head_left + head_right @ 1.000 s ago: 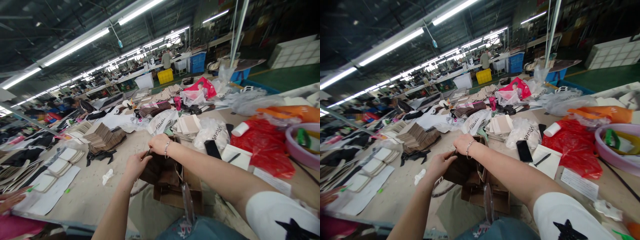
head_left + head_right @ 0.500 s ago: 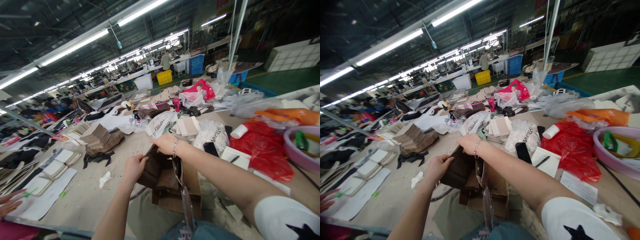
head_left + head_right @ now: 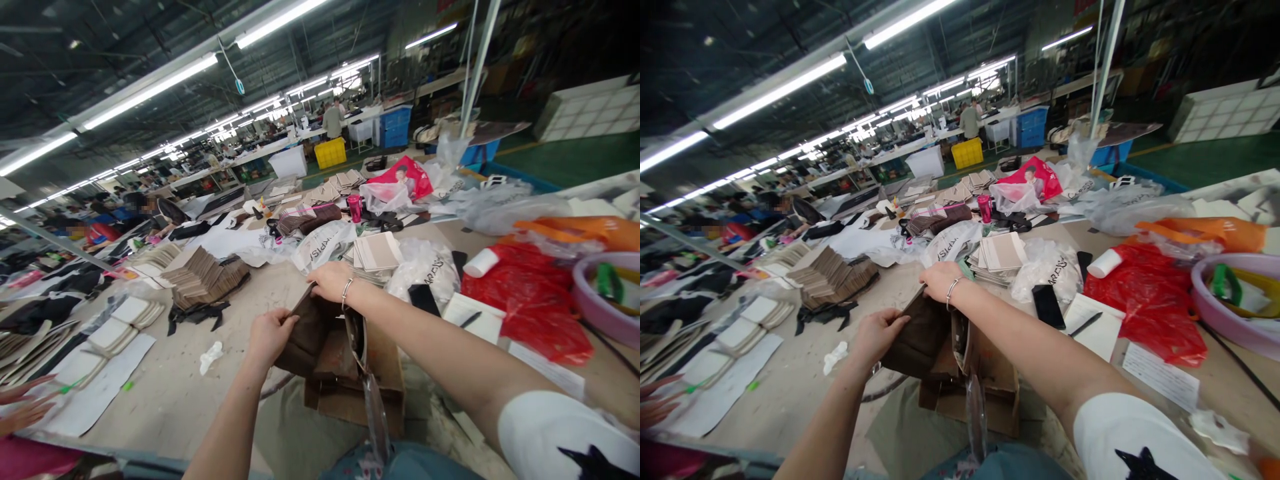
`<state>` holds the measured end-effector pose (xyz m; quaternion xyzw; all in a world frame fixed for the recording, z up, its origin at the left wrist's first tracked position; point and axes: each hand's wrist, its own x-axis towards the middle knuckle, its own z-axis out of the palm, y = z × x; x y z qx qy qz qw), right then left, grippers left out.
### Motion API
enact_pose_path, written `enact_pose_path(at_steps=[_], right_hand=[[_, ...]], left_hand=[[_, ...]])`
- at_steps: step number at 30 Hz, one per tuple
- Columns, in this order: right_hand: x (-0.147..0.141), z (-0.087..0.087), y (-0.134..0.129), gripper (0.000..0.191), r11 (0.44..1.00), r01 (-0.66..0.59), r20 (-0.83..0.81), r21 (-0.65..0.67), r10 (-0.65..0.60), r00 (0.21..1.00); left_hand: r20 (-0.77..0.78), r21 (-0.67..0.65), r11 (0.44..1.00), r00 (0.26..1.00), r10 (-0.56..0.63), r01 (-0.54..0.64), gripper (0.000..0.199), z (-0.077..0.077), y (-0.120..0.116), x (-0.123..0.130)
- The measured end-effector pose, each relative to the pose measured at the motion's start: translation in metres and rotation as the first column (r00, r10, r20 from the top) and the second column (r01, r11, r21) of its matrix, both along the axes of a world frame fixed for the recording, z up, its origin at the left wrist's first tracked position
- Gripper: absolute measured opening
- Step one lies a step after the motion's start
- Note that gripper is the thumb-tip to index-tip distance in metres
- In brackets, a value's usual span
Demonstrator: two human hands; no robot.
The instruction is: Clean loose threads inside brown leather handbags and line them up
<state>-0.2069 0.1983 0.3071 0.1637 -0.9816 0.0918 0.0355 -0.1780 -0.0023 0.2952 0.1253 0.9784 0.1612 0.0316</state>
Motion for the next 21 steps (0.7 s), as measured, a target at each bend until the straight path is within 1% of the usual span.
enact_pose_path(at_steps=[5,9,10,13,14,15,16,19,21], right_hand=[[-0.002,0.002,-0.001,0.025,1.0,-0.004,0.014,0.008,0.004,1.0],[-0.005,0.003,-0.002,0.024,1.0,-0.007,-0.001,0.004,0.007,1.0],[-0.005,0.004,-0.002,0.023,1.0,-0.008,0.001,0.001,0.008,1.0],[-0.006,0.007,-0.003,0.023,1.0,-0.011,0.027,-0.005,0.011,1.0],[-0.006,0.008,-0.004,0.024,1.0,-0.01,0.035,-0.003,0.01,0.999],[-0.006,0.009,-0.004,0.024,1.0,-0.008,0.04,0.001,0.007,0.999],[-0.006,0.01,-0.004,0.024,1.0,-0.005,0.04,0.008,0.005,0.999],[-0.005,0.01,-0.003,0.025,1.0,0.001,0.022,0.028,-0.002,1.0],[-0.006,0.009,-0.001,0.027,0.999,0.005,0.013,0.036,-0.005,1.0]], left_hand=[[0.012,-0.041,0.999,1.0,-0.006,0.007,0.023,0.0,0.001,-0.002],[0.057,-0.047,0.998,0.998,-0.042,0.045,0.021,0.007,0.0,-0.003],[0.08,-0.038,0.998,0.995,-0.051,0.055,0.026,0.009,-0.001,-0.004],[0.149,-0.026,0.996,0.985,-0.082,0.087,0.065,0.016,0.0,-0.007],[0.149,-0.028,0.995,0.985,-0.092,0.097,0.072,0.018,0.002,-0.008],[0.135,-0.03,0.993,0.985,-0.107,0.112,0.071,0.019,0.006,-0.01],[0.109,-0.028,0.991,0.986,-0.128,0.132,0.065,0.019,0.01,-0.012],[0.009,-0.044,0.976,0.977,-0.212,0.212,0.034,0.016,0.027,-0.02],[-0.038,-0.073,0.971,0.972,-0.232,0.229,0.023,0.012,0.036,-0.024]])
